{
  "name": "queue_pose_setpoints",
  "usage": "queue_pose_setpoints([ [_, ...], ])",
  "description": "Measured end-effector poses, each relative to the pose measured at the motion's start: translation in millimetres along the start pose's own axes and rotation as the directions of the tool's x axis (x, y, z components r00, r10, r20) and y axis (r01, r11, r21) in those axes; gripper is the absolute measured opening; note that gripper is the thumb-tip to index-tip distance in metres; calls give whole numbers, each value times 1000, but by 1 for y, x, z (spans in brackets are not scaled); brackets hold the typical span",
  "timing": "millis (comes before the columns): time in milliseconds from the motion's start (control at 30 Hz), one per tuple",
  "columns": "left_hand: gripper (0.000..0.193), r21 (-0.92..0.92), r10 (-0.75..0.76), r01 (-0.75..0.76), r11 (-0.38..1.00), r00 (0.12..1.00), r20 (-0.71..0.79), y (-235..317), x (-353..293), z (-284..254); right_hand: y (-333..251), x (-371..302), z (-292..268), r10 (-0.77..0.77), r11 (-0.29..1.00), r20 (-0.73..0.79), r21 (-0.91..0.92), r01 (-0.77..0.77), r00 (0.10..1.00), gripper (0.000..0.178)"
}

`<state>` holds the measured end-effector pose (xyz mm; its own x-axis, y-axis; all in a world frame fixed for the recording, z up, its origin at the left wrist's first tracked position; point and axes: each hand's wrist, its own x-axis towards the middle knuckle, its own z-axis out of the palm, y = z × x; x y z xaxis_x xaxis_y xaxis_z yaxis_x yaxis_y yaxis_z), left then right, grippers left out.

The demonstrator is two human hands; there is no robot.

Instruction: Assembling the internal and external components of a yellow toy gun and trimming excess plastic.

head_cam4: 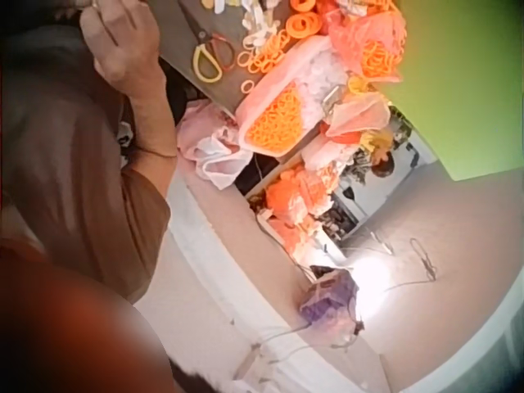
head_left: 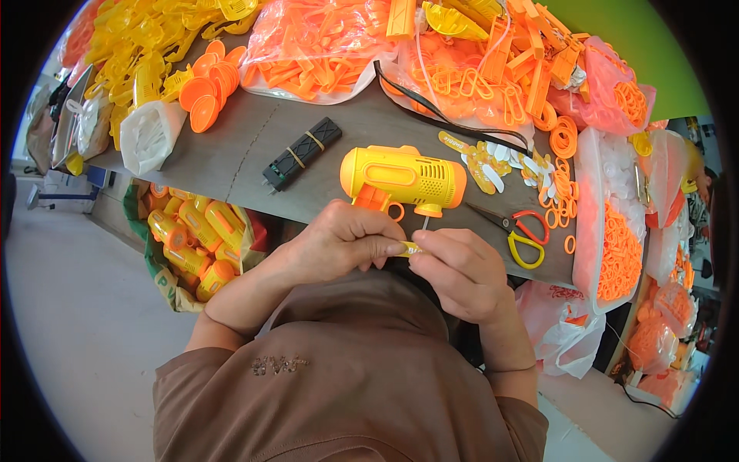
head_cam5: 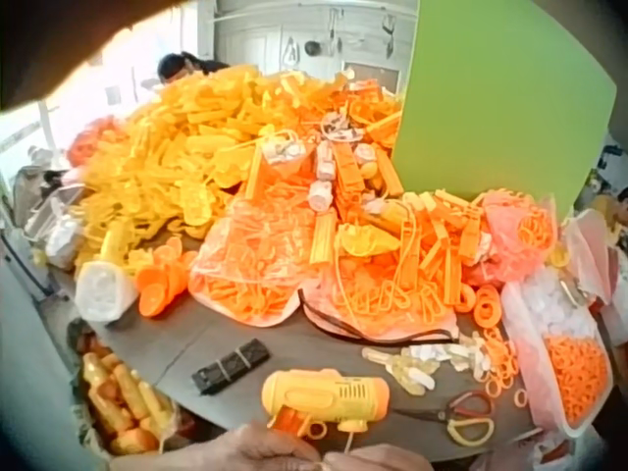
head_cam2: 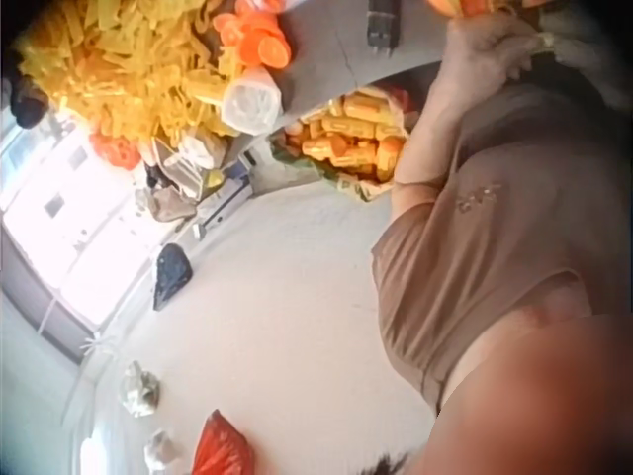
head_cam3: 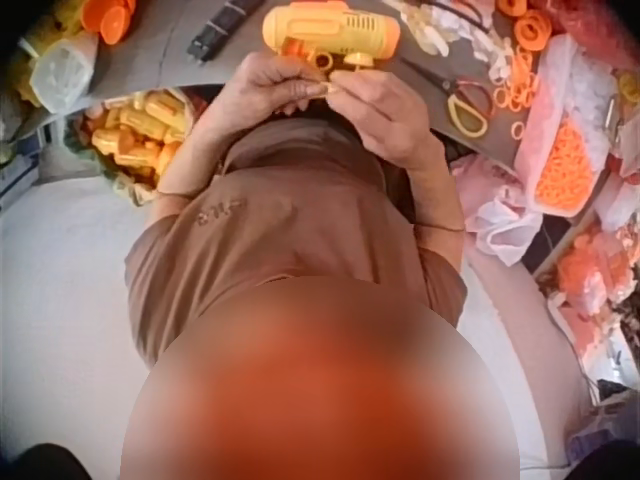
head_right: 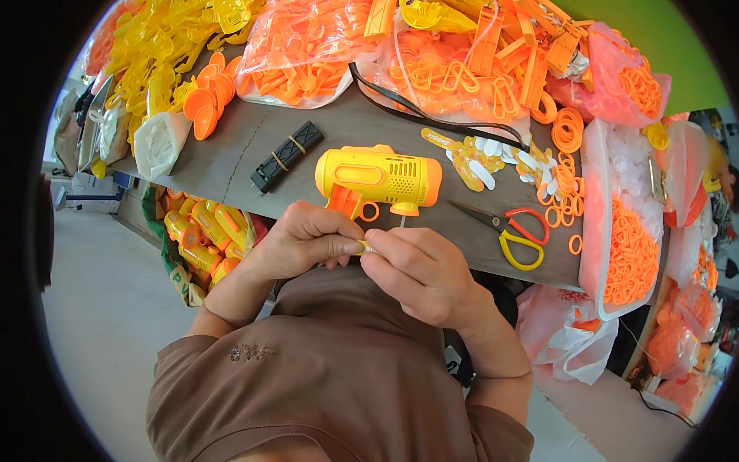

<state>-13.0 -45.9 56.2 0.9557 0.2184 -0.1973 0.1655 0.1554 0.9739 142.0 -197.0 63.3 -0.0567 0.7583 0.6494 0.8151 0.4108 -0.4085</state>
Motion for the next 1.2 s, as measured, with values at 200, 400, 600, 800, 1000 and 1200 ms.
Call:
queue_pose_setpoints([
  [200,15,244,257,-223,944,959,-120,1,-4,-4,8,-2,0,-67,998,85,6,67,994,24],
  [400,31,839,734,-360,407,676,-65,-22,12,-43,50,-5,4,388,921,-139,35,-387,911,30],
  [600,35,849,720,-420,319,690,71,-39,15,-53,54,10,20,346,938,-61,-5,-347,936,34],
  [800,34,819,750,-444,364,661,25,-46,19,-52,52,26,35,235,968,-35,-77,-237,971,38],
  [1000,34,818,760,-457,350,648,37,-48,19,-53,53,28,35,244,968,-18,-54,-244,970,38],
  [1200,34,821,765,-461,336,642,47,-48,20,-53,55,27,35,309,951,7,27,-309,951,39],
])
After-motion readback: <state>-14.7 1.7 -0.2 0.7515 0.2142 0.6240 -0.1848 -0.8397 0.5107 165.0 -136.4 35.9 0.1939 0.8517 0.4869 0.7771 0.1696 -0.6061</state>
